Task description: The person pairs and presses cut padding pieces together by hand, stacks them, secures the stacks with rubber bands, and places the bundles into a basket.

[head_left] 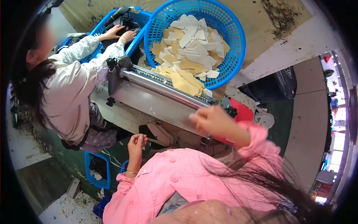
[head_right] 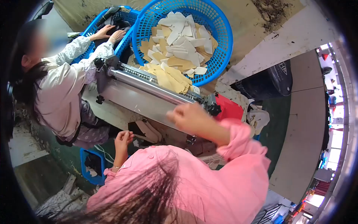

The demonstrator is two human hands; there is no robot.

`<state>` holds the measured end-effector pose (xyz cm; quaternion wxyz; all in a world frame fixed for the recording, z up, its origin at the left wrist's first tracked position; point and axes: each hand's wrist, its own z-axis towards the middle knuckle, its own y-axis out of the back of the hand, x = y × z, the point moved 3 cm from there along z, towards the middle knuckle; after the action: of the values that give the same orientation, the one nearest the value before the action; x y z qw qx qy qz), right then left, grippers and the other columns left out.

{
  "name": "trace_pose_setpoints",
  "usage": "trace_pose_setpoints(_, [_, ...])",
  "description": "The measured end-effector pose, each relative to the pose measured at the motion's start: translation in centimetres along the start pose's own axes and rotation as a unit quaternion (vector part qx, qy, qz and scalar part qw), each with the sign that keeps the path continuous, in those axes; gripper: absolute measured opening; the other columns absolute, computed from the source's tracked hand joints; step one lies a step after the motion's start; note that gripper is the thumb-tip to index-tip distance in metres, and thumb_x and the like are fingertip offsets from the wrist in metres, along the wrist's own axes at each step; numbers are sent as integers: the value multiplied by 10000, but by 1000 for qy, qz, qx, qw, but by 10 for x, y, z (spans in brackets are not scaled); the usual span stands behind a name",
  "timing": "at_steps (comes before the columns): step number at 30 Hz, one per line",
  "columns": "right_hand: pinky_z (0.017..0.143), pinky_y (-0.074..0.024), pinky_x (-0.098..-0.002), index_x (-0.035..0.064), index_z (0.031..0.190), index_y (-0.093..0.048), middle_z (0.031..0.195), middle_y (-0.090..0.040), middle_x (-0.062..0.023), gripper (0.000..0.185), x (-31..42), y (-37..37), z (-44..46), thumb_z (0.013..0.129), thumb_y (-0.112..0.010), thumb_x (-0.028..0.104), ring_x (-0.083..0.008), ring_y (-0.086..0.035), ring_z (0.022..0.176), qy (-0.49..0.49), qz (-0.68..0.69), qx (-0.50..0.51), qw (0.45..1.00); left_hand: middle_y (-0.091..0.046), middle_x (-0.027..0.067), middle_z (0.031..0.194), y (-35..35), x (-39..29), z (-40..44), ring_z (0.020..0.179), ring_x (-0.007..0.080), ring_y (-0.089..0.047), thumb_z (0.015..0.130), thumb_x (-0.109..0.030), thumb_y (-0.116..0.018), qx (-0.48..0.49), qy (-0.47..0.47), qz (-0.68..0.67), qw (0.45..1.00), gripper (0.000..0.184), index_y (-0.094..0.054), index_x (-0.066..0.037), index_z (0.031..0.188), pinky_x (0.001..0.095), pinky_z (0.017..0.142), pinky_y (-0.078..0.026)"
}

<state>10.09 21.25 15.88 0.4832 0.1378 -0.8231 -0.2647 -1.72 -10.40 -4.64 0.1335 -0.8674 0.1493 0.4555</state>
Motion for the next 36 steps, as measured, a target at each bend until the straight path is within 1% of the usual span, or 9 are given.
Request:
trace_pose_setpoints(6, [542, -508, -359, -4, 1058, -667, 744, -694, -105, 525, -124, 53, 166, 887, -624, 490, -199, -659, 600, -196, -157, 20, 968, -702, 90, 1037, 9, 31, 20, 895, 135, -679, 1002, -200, -597, 45, 70, -12, 996, 206, -621, -22, 1102, 259, 788, -552])
trace_pose_setpoints(9, [534, -478, -380, -5, 1209, -591, 835, -667, -116, 688, -182, 14, 201, 849, -652, 578, -215, -633, 649, -312, 47, 49, 948, -702, 87, 1035, 7, 20, 19, 892, 130, -680, 1003, -202, -594, 42, 78, -31, 996, 210, -623, -23, 1109, 255, 783, -553])
trace_pose_setpoints(10, [582, -468, -388, -16, 1299, -505, 969, -632, -128, 823, -172, 7, 202, 813, -692, 621, -223, -615, 761, -246, 145, 183, 941, -702, 85, 1033, 10, 22, 20, 890, 130, -680, 1004, -202, -593, 36, 79, -34, 996, 209, -625, -25, 1109, 253, 780, -554])
trace_pose_setpoints(12, [608, -450, -379, 0, 1291, -505, 1023, -622, -135, 860, -155, -8, 207, 764, -738, 638, -212, -596, 804, -278, 67, 112, 952, -703, 82, 1031, 25, 30, 22, 886, 128, -681, 1005, -204, -592, 20, 84, -41, 995, 207, -627, -28, 1108, 247, 774, -554])
trace_pose_setpoints(20, [744, -563, -435, 26, 1334, -475, 1106, -658, -147, 585, -188, -10, 257, 822, -758, 21, -250, -688, 893, -264, 352, -12, 898, -706, 82, 1012, 37, 35, 37, 880, 133, -684, 1008, -198, -582, -16, 96, -65, 993, 202, -639, -24, 1093, 240, 754, -545])
trace_pose_setpoints(24, [770, -583, -409, 33, 1396, -473, 1133, -662, -129, 711, -186, 57, 276, 753, -756, -80, -245, -691, 904, -169, 300, -99, 934, -703, 84, 1018, 33, 28, 29, 889, 135, -684, 1006, -198, -582, -12, 103, -76, 992, 202, -637, -27, 1098, 239, 757, -545])
trace_pose_setpoints(28, [863, -555, -412, 46, 1400, -480, 1176, -661, -148, 753, -137, 152, 254, 731, -826, 66, -271, -676, 1004, -48, 78, -270, 959, -703, 84, 1015, 39, 39, 21, 882, 136, -685, 1004, -185, -580, -26, 106, -78, 991, 194, -638, -26, 1100, 243, 757, -549])
trace_pose_setpoints(32, [966, -486, -474, 49, 1367, -462, 1222, -617, -234, 688, -141, 207, 236, 769, -776, 179, -401, -598, 1141, -104, -304, -396, 860, -703, 83, 1013, 42, 61, 25, 872, 134, -686, 1000, -178, -586, -21, 112, -59, 992, 185, -641, -30, 1096, 243, 743, -555])
trace_pose_setpoints(36, [970, -475, -460, 42, 1375, -472, 1264, -599, -248, 685, -124, 177, 213, 790, -759, 253, -412, -559, 1189, 32, -330, -239, 913, -708, 75, 904, 53, 116, 46, 796, 138, -679, 974, -214, -641, 3, 90, -11, 996, 212, -662, -14, 1039, 233, 706, -541])
